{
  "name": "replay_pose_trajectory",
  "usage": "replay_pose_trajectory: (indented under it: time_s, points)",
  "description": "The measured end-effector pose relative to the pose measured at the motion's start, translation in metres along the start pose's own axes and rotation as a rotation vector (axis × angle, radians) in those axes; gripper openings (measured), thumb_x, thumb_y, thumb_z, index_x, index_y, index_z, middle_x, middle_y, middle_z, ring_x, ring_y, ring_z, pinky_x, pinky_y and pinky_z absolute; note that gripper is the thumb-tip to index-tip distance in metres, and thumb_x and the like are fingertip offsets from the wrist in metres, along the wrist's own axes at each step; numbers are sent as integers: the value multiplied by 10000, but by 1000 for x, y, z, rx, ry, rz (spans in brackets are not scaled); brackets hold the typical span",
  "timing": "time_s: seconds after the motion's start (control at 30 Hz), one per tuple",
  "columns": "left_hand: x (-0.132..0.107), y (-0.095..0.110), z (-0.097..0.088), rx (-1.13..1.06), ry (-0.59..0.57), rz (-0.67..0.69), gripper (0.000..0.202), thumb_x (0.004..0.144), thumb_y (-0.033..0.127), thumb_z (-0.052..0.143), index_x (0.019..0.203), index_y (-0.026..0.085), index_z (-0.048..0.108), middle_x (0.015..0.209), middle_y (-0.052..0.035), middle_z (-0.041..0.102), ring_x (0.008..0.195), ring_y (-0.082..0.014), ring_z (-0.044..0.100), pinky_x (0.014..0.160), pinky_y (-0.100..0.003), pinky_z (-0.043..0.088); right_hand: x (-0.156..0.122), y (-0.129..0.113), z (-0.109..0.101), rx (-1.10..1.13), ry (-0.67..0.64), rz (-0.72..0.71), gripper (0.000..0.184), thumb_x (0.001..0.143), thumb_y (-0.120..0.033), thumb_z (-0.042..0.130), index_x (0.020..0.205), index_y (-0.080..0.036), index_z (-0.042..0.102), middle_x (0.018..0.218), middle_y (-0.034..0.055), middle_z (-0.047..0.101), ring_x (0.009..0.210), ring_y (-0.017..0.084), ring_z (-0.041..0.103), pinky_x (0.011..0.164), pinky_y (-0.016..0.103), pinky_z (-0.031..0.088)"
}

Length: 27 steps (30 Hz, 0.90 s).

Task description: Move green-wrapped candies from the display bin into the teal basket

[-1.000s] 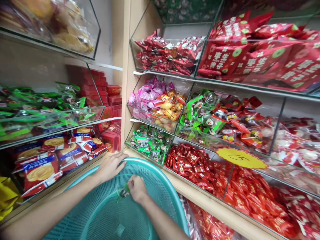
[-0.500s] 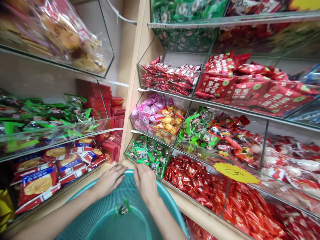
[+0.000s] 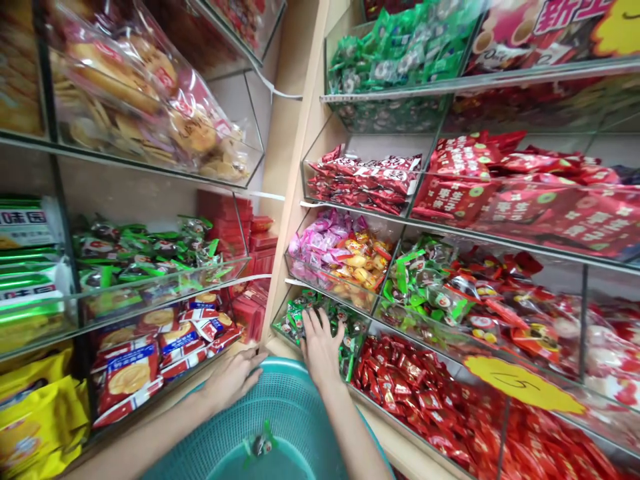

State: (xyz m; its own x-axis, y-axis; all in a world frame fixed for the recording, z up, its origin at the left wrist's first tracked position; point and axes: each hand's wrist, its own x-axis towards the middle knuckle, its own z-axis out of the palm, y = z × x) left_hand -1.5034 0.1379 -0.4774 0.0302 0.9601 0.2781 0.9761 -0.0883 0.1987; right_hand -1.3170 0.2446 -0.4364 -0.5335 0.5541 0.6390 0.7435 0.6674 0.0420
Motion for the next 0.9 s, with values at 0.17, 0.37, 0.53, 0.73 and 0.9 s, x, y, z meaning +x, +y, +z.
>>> replay_pose_trajectory:
  time_s: [0.17, 0.37, 0.53, 0.73, 0.9]
  points:
    - [-1, -1, 3, 22, 59, 30, 390, 870, 274, 387, 1215, 186, 544, 1231, -126, 561, 1122, -251, 530, 949, -389, 425, 1, 1, -6, 44, -47, -36, 579, 825, -126, 397, 1379, -241, 276, 1341, 87, 468, 1319, 232, 245, 1011, 588, 35]
    - [-3, -1, 3, 72, 88, 52, 402, 880, 301, 368, 1223, 178, 538, 1248, -126, 551, 1142, -249, 518, 968, -384, 414, -5, 15, -10, 69, -1, -17, 510, 837, -158, 424, 1336, -239, 353, 1239, 100, 539, 1236, 234, 364, 1032, 555, 47]
    - [2, 5, -10, 140, 28, 62, 402, 894, 305, 333, 1214, 167, 535, 1249, -126, 547, 1117, -247, 536, 947, -370, 427, -9, 11, -25, 200, 107, 28, 457, 863, -253, 461, 1312, -226, 378, 1226, 114, 530, 1184, 237, 408, 1024, 536, 92]
    - [16, 18, -20, 247, -16, 32, 359, 914, 334, 289, 1073, 150, 552, 1021, -125, 627, 914, -256, 621, 791, -393, 481, -20, -25, -44, 447, -252, -133, 472, 799, -337, 590, 1241, -255, 447, 1193, 71, 557, 1112, 226, 456, 943, 411, 297]
    - [18, 23, -14, 280, 13, 86, 330, 923, 364, 278, 967, 166, 538, 944, -94, 621, 904, -228, 604, 764, -339, 470, -50, -38, -29, 487, -641, -200, 467, 755, -241, 630, 1198, -209, 487, 1155, 84, 582, 1061, 237, 507, 869, 348, 379]
